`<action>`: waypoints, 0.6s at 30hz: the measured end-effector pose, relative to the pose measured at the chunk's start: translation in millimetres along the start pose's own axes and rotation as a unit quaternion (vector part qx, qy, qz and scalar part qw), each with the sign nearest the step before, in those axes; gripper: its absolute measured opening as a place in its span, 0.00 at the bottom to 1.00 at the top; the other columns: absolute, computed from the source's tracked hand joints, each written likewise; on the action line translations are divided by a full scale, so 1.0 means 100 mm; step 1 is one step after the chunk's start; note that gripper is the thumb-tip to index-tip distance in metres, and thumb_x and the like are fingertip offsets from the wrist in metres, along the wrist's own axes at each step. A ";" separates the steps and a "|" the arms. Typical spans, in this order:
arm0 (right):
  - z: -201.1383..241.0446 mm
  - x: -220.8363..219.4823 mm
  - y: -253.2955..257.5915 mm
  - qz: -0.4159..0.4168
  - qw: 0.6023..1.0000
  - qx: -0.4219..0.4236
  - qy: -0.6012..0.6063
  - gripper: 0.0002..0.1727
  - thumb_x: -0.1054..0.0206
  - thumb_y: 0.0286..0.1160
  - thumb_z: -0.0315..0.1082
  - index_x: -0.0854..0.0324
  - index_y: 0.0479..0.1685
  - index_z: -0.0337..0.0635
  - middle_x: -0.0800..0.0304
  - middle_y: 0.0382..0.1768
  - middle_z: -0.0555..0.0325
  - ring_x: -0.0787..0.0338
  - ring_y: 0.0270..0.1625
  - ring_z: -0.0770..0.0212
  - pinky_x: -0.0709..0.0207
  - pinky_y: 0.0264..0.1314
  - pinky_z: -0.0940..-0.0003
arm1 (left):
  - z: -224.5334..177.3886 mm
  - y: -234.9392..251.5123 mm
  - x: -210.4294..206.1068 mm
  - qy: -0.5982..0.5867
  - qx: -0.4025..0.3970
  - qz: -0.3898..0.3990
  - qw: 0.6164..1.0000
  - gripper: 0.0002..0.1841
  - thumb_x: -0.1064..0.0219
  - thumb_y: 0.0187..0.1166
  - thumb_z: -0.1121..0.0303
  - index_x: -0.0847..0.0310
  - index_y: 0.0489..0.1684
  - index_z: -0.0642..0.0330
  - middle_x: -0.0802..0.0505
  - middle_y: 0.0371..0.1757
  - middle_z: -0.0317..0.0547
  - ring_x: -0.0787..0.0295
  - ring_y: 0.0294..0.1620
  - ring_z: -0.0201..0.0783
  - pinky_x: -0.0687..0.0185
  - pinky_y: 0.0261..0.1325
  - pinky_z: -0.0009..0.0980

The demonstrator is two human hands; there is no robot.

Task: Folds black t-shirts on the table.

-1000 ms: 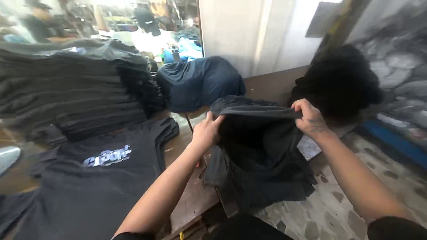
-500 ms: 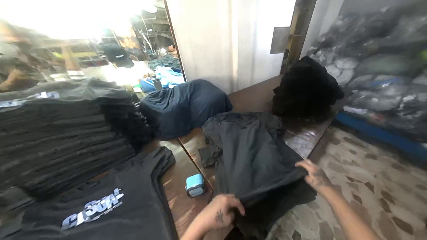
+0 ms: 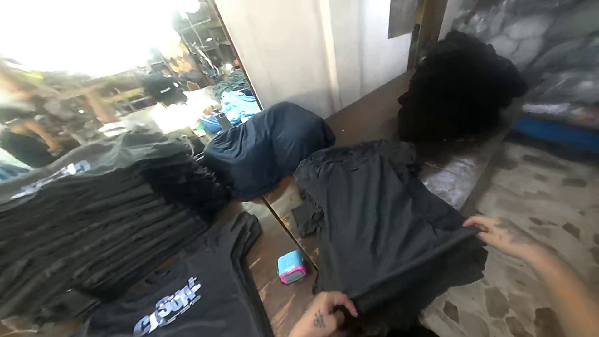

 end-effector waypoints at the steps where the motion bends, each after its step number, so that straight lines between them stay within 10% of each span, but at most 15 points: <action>1: -0.04 -0.04 0.13 0.013 1.000 0.006 -0.013 0.16 0.37 0.81 0.23 0.15 0.65 0.34 0.13 0.64 0.31 0.16 0.70 0.33 0.32 0.77 0.36 | 0.02 0.07 0.12 -0.003 0.004 -0.041 0.999 0.14 0.41 0.71 0.84 0.08 0.44 0.67 0.05 0.52 0.53 0.09 0.58 0.41 0.18 0.68 0.43; 6: -0.03 0.66 0.38 -0.291 0.932 0.198 0.085 0.12 0.41 0.68 0.14 0.11 0.43 0.26 0.10 0.49 0.32 0.10 0.55 0.37 0.20 0.63 0.40 | -0.25 0.37 1.04 0.166 0.039 -0.323 0.931 0.27 0.36 0.66 0.83 0.18 0.70 0.62 0.07 0.51 0.55 0.08 0.50 0.51 0.13 0.55 0.53; 10: -0.13 1.34 0.18 -0.427 0.841 0.318 0.096 0.15 0.46 0.78 0.29 0.17 0.40 0.24 0.10 0.44 0.37 0.11 0.56 0.56 0.20 0.66 0.66 | -0.51 0.34 1.47 0.331 0.089 -0.507 0.791 0.17 0.35 0.61 0.79 0.09 0.49 0.64 0.09 0.47 0.64 0.08 0.41 0.65 0.15 0.36 0.64; 14: -0.29 1.27 0.68 -0.346 0.894 0.278 0.059 0.13 0.43 0.68 0.22 0.14 0.41 0.24 0.10 0.46 0.31 0.09 0.52 0.40 0.17 0.61 0.47 | -0.20 0.35 1.50 0.071 0.116 -0.593 0.794 0.14 0.51 0.79 0.75 0.20 0.49 0.71 0.09 0.39 0.42 0.11 0.34 0.28 0.12 0.39 0.31; 18: -0.24 1.36 1.22 -0.345 0.883 0.318 0.021 0.13 0.40 0.67 0.23 0.12 0.43 0.26 0.10 0.48 0.28 0.09 0.51 0.31 0.17 0.55 0.37 | -0.86 -0.05 1.65 0.102 -0.042 -0.707 0.699 0.13 0.51 0.78 0.80 0.23 0.51 0.78 0.11 0.43 0.38 0.17 0.36 0.16 0.17 0.42 0.19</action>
Point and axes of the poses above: each hand's wrist, its own y-axis towards the middle knuckle, its own x-axis out of the back of the hand, z = x × y, the point moved 10 cm from there along y, towards the middle knuckle
